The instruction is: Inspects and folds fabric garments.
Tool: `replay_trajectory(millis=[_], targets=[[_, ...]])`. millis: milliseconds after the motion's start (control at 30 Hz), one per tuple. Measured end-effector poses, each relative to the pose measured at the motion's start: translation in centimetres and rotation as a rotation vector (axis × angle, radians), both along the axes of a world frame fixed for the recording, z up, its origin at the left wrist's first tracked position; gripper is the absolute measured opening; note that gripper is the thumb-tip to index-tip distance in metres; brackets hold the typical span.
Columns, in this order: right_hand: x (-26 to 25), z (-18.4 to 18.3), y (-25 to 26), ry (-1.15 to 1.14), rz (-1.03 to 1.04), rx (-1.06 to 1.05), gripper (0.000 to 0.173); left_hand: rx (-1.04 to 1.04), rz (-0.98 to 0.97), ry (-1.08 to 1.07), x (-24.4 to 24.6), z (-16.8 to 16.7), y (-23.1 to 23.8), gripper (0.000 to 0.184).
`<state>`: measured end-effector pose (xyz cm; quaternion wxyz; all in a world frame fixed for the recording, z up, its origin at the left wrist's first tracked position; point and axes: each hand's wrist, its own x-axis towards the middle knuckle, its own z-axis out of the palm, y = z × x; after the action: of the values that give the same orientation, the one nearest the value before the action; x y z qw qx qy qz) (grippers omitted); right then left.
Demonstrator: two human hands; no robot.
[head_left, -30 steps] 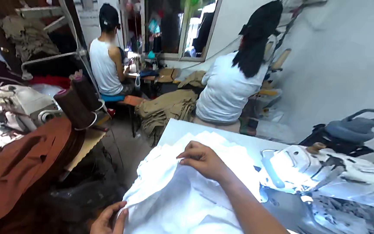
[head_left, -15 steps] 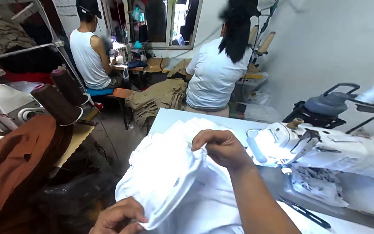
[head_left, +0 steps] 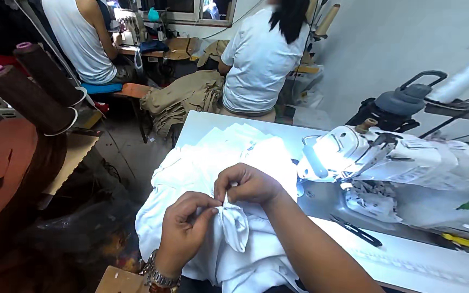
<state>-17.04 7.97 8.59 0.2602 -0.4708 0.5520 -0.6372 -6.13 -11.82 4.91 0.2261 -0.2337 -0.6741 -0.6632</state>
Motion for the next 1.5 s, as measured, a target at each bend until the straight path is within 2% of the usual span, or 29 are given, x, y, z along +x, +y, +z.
replay_trajectory(millis=[133,267,433,533,667,733,833,933,1000,1133,1233,1367,1433,1500], targets=[[0.1,0.1,-0.6,-0.032,-0.032,0.072,0.009,-0.029,-0.003,0.001,-0.5,-0.1,-0.5,0.011],[-0.1,-0.4,-0.8,-0.088,-0.037,0.145,0.012,-0.066,-0.026,-0.027,-0.8,-0.2,-0.6,0.020],[0.0,-0.5,-1.1,-0.101,-0.066,0.139,0.016,0.002,0.114,-0.036,-0.6,-0.3,0.0,0.012],[0.7,0.0,-1.6,-0.056,-0.270,0.161,0.020,0.042,0.192,-0.090,-0.6,-0.5,0.0,0.009],[3.1,2.4,-1.2,0.207,-0.764,0.182,0.015,0.156,0.216,-0.165,-1.1,-0.9,-1.0,0.010],[5.3,2.7,0.0,0.450,-0.754,0.120,0.012,0.210,0.200,-0.130,-1.5,-1.3,-1.6,0.012],[8.4,1.1,0.9,0.800,-0.575,0.119,0.013,0.223,0.197,-0.116,-1.6,-1.3,-1.7,0.016],[10.1,-0.8,0.0,1.155,-0.756,0.281,0.017,0.210,0.204,-0.147,-1.4,-1.0,-1.4,0.016],[10.0,-1.5,-0.7,1.247,-0.896,0.318,0.017,0.208,0.203,-0.144,-1.4,-1.0,-1.3,0.015],[9.0,-2.2,-1.8,1.216,-1.055,0.331,0.020,0.219,0.196,-0.108,-1.4,-1.2,-1.4,0.013],[8.6,-1.8,-2.5,1.125,-1.062,0.301,0.016,0.217,0.199,-0.074,-1.4,-1.3,-1.5,0.015],[9.2,-0.3,-2.3,0.815,-0.889,0.162,0.011,0.165,0.250,-0.006,-1.6,-1.4,-1.9,0.016],[9.6,0.6,-1.5,0.680,-0.779,0.196,0.011,0.135,0.263,0.026,-1.7,-1.2,-2.2,0.014],[9.5,1.5,-0.6,0.742,-0.721,0.321,0.013,0.088,0.258,0.053,-1.7,-0.9,-2.3,0.012]])
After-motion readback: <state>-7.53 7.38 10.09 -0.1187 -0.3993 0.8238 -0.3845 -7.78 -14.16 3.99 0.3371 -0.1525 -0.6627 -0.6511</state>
